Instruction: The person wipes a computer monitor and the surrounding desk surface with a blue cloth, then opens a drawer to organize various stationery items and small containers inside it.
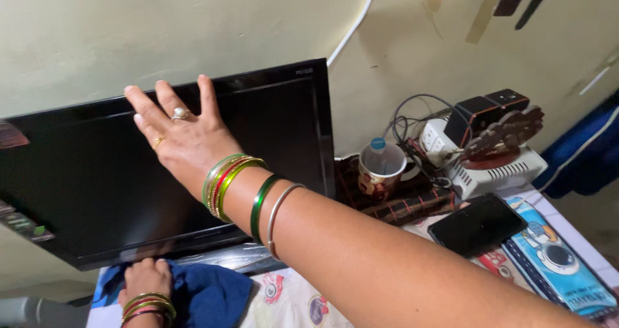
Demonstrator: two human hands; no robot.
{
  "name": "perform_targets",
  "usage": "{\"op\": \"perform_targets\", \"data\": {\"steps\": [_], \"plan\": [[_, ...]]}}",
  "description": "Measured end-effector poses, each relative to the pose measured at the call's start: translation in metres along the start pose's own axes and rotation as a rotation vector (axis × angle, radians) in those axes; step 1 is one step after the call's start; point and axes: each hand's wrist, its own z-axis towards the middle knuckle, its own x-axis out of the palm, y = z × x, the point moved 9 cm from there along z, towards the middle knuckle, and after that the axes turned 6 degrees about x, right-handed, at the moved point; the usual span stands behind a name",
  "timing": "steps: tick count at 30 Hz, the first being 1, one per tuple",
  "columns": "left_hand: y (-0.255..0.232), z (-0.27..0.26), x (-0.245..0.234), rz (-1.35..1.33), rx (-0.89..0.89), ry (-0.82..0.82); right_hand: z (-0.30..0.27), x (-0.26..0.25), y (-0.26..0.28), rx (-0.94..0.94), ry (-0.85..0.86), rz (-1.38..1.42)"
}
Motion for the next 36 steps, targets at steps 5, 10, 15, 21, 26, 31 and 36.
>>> {"op": "perform_targets", "data": {"steps": [5, 10, 15, 21, 26, 31, 36], "plan": [[0.022, -0.008, -0.002, -0.236, -0.205, -0.192, -0.003, -0.002, 0.002, -0.008, 0.019, -0.046], [0.038, -0.046, -0.018, -0.188, -0.505, -0.422, -0.005, -0.011, -0.001, -0.009, 0.035, -0.048], [0.017, -0.103, -0.072, -0.263, -0.284, -0.972, -0.001, -0.010, -0.003, -0.012, 0.073, -0.095], [0.058, -0.064, -0.087, -0.646, -0.181, -1.091, -0.003, -0.004, 0.000, -0.024, 0.029, -0.093], [0.069, -0.001, -0.073, -0.603, -0.312, -0.744, -0.002, 0.001, -0.001, -0.025, 0.010, -0.061], [-0.001, -0.030, -0.088, -0.246, -0.362, -0.534, 0.002, 0.002, 0.000, -0.028, 0.029, -0.069], [-0.101, -0.087, -0.099, -0.191, -0.199, -0.499, 0.003, 0.002, 0.000, -0.018, 0.021, -0.081]]}}
